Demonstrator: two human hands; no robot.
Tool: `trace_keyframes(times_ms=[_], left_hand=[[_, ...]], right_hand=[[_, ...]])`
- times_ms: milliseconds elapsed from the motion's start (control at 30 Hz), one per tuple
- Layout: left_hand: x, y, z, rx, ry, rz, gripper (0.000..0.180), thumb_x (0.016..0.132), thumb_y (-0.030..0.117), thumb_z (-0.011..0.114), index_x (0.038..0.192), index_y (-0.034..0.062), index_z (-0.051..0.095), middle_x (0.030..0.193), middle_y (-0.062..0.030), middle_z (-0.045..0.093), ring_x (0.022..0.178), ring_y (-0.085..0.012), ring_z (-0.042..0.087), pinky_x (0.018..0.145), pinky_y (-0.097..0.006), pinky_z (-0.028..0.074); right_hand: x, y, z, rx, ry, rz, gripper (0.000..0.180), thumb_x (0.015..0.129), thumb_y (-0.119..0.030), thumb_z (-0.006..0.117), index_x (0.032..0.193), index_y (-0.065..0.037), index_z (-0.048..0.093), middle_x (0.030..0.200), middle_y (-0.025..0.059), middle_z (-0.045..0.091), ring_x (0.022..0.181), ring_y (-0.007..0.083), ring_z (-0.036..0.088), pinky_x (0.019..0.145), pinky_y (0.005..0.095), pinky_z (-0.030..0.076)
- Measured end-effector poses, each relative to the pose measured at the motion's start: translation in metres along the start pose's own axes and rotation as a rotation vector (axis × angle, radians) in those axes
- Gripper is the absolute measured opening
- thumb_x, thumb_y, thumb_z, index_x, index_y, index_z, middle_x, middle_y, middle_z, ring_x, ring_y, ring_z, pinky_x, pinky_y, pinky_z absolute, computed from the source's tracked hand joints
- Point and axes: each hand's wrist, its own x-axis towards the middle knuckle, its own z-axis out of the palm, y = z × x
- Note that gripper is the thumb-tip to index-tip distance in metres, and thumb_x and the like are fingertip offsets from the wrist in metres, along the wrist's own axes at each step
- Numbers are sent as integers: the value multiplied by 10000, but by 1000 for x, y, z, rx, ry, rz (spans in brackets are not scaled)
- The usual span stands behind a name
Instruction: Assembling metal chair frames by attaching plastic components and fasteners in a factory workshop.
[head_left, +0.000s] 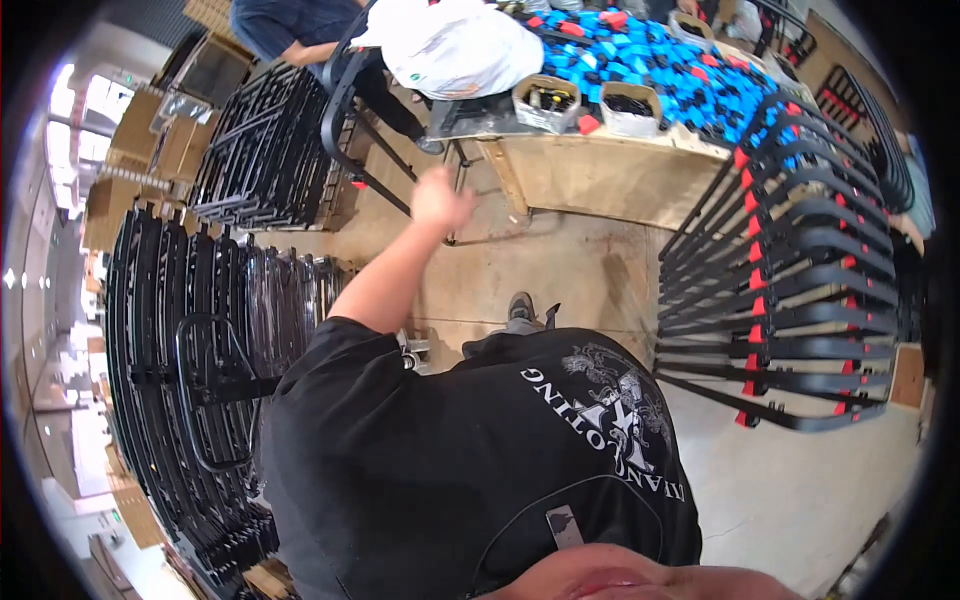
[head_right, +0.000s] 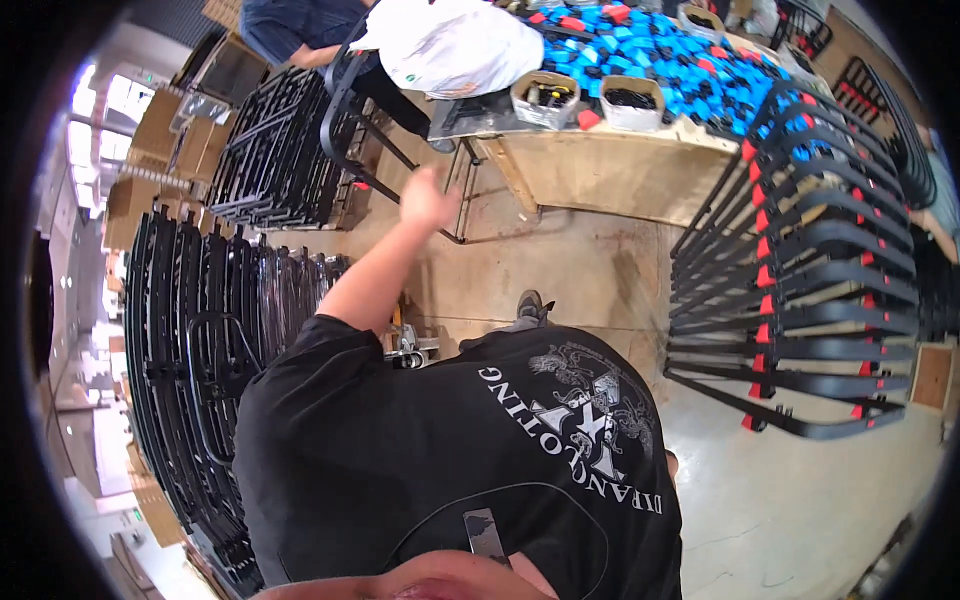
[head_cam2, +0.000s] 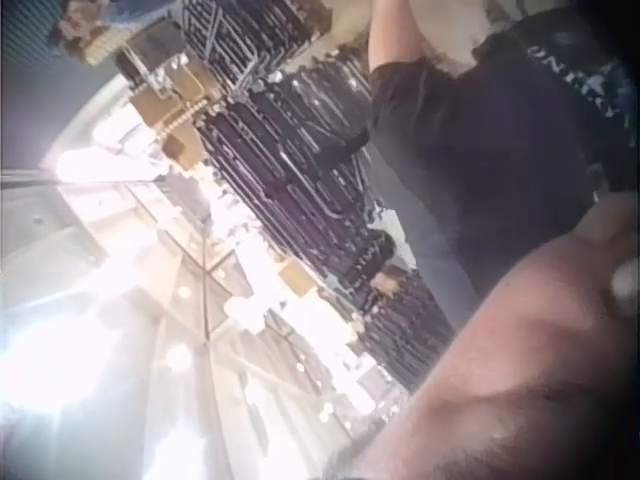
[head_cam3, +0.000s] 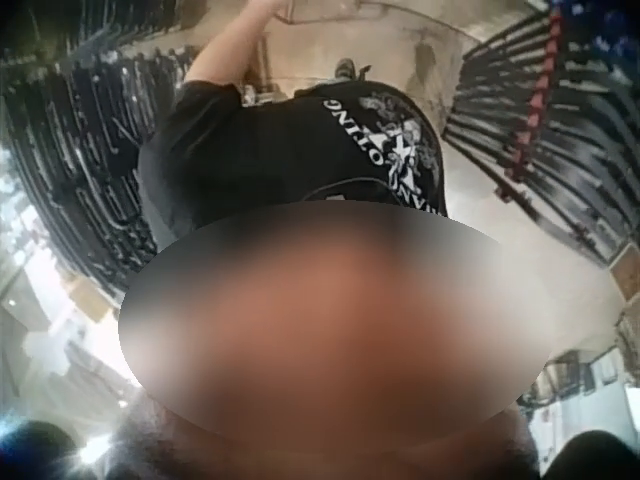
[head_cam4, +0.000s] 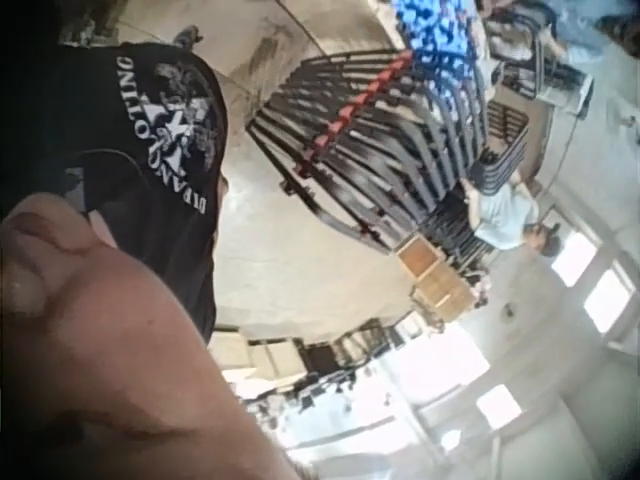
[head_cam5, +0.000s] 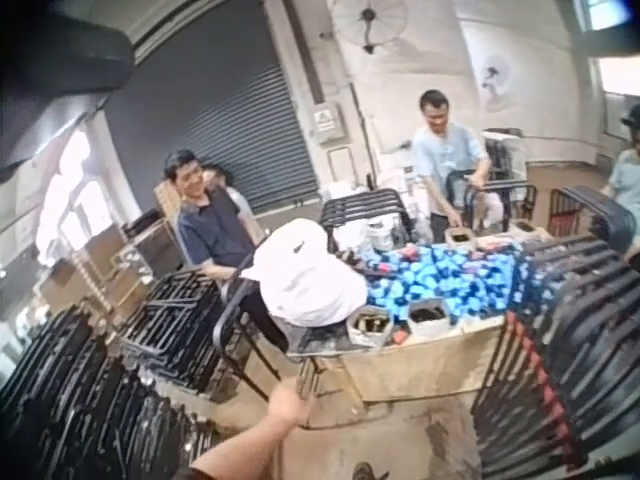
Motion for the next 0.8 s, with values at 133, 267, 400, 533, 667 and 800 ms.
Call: trace_keyframes(times_ms=[133,267,400,533,667,800], left_hand=[[93,-99,-90,193,674,23,633,785,356,777,1308,68,567,1268,-206,597,1214,-385,557,1039,-466,451],[178,-203,-113,-332,346,-368,537,772,397,840,1093,21,630,935,-130,691,874,-275,674,758,-372,532],[200,-243,-96,-1042,-46,-417,297,850,273,819,899,44,636,601,24,534,482,-106,490,497,-298,447],[164,-252,-102,-1049,50,-460,296,866,266,811,824,67,596,591,23,523,451,-99,455,455,-289,415],[118,-215,-98,-1114,124,-487,291,867,242,811,795,61,596,583,21,526,449,-96,476,429,-280,388],[56,-171,-107,-1241,167,-595,265,883,182,784,792,77,558,581,18,513,445,-101,456,431,-284,384]], right_hand=[[49,-51,-17,-163,32,-211,422,913,-390,606,977,11,722,852,132,726,817,281,707,752,408,546],[75,-98,-28,-307,43,-418,405,913,-382,614,964,4,727,849,125,725,804,271,706,735,401,549],[86,-291,-88,263,-181,155,317,909,-301,668,1031,-12,711,838,69,690,692,172,649,614,329,543],[91,-392,-110,224,-160,8,323,908,-295,682,1038,0,702,815,56,672,656,151,617,589,315,520],[110,-378,-106,-53,-199,-133,336,899,-318,696,1042,-14,710,887,77,724,796,183,685,742,323,537],[144,-391,-109,-131,-289,-193,363,879,-364,703,1006,-24,720,930,124,739,854,250,698,805,369,540]])
